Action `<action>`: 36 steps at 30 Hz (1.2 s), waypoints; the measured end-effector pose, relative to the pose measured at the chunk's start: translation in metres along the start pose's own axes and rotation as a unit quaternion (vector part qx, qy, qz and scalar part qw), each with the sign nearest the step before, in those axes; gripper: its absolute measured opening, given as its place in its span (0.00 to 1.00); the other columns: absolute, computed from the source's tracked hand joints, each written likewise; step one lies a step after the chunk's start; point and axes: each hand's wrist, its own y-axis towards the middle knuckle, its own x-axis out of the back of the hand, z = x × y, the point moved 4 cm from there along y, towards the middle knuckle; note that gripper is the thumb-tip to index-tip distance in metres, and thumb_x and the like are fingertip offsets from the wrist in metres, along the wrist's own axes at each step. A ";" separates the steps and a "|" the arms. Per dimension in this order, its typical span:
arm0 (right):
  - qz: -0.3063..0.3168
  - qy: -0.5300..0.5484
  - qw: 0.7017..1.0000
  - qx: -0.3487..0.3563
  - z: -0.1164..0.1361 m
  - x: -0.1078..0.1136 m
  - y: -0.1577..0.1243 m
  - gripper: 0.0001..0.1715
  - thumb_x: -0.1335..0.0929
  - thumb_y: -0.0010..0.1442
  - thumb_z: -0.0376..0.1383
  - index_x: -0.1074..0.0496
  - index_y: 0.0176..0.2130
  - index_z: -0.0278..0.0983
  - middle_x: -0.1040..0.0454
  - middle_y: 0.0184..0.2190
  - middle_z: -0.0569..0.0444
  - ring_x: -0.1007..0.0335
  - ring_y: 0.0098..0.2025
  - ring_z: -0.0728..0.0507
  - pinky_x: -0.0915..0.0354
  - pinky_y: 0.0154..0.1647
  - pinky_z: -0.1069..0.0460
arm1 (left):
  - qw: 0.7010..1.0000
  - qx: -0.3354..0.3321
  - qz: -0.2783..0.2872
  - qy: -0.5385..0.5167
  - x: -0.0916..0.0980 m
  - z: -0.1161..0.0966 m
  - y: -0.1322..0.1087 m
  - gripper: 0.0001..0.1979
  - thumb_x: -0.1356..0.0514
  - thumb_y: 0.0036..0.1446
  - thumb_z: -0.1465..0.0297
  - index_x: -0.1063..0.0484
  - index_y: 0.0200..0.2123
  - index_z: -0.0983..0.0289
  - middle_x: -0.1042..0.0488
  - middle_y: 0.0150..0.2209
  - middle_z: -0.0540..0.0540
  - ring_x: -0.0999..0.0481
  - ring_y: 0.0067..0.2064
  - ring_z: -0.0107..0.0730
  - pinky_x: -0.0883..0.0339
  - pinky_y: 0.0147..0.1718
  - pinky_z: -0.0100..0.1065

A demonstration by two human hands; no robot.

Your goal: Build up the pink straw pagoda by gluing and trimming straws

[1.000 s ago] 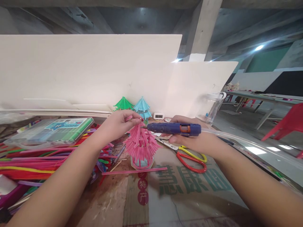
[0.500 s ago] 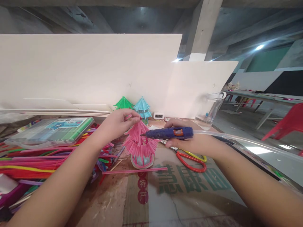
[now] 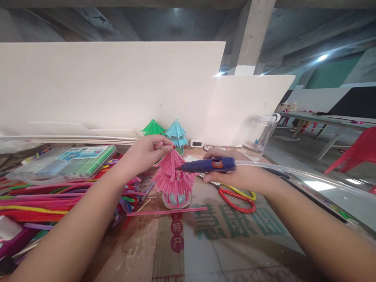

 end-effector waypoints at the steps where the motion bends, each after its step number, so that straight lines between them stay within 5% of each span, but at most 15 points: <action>1: -0.002 0.000 1.000 0.002 0.000 0.000 0.000 0.18 0.30 0.53 0.49 0.28 0.38 0.39 0.28 0.28 0.57 0.36 0.28 0.49 0.44 0.28 0.55 | 1.000 -0.002 -0.001 0.000 0.000 0.001 0.000 0.16 0.44 0.54 0.59 0.23 0.35 0.63 0.27 0.28 0.50 0.36 0.27 0.27 0.46 0.26 0.28; 36: 0.023 0.001 0.999 -0.026 -0.004 0.000 -0.002 0.17 0.29 0.52 0.48 0.29 0.37 0.40 0.28 0.25 0.59 0.35 0.26 0.49 0.43 0.28 0.55 | 1.000 0.002 0.002 -0.010 0.000 -0.001 0.000 0.15 0.44 0.54 0.60 0.23 0.35 0.63 0.32 0.24 0.48 0.40 0.24 0.26 0.48 0.24 0.29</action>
